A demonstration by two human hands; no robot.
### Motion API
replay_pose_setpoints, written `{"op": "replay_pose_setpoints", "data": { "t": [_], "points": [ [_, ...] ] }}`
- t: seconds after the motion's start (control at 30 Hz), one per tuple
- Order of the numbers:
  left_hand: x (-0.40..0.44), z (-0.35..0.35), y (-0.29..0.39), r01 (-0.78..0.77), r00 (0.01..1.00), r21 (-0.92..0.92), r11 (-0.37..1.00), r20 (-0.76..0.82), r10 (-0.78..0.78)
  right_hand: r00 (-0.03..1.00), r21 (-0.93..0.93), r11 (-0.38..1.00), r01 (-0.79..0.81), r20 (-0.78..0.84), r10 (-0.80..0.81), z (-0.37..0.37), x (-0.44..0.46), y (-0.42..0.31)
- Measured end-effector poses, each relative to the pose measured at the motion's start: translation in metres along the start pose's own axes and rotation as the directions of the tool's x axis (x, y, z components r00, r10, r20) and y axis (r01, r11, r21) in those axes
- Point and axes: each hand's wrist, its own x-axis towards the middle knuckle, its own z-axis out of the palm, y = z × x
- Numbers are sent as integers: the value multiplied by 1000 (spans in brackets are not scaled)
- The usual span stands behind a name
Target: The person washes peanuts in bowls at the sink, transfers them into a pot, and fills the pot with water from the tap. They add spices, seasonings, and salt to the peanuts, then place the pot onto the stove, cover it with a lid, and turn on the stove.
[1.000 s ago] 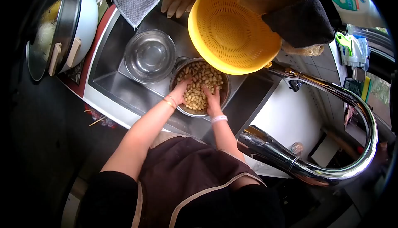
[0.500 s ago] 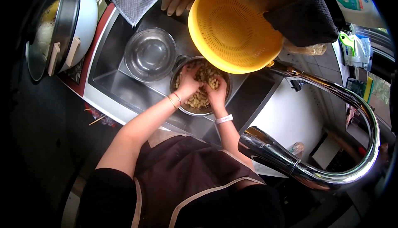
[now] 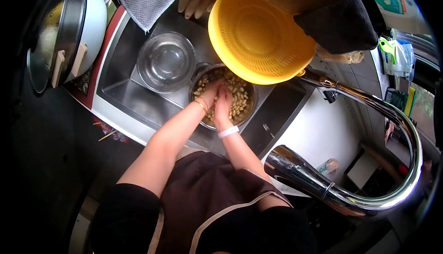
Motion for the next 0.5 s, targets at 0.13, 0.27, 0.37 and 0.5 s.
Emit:
{"op": "replay_pose_setpoints", "data": {
  "t": [0.13, 0.27, 0.37, 0.5],
  "points": [
    [-51, 45, 0, -127, 981, 73, 989, -141, 136, 954, 340, 891, -301, 97, 285, -16, 38, 26],
    [-45, 43, 21, 86, 971, 2, 996, -225, -83, 959, 246, 927, -283, 83, 270, -13, 38, 40],
    [-20, 20, 10, 69, 991, 77, 995, -116, -59, 919, 431, 815, -388, 248, 307, -18, 48, 29],
    [-6, 5, -6, 56, 995, -20, 998, 89, -54, 920, 212, 895, -392, 119, 374, -17, 9, -6]
  ]
}}
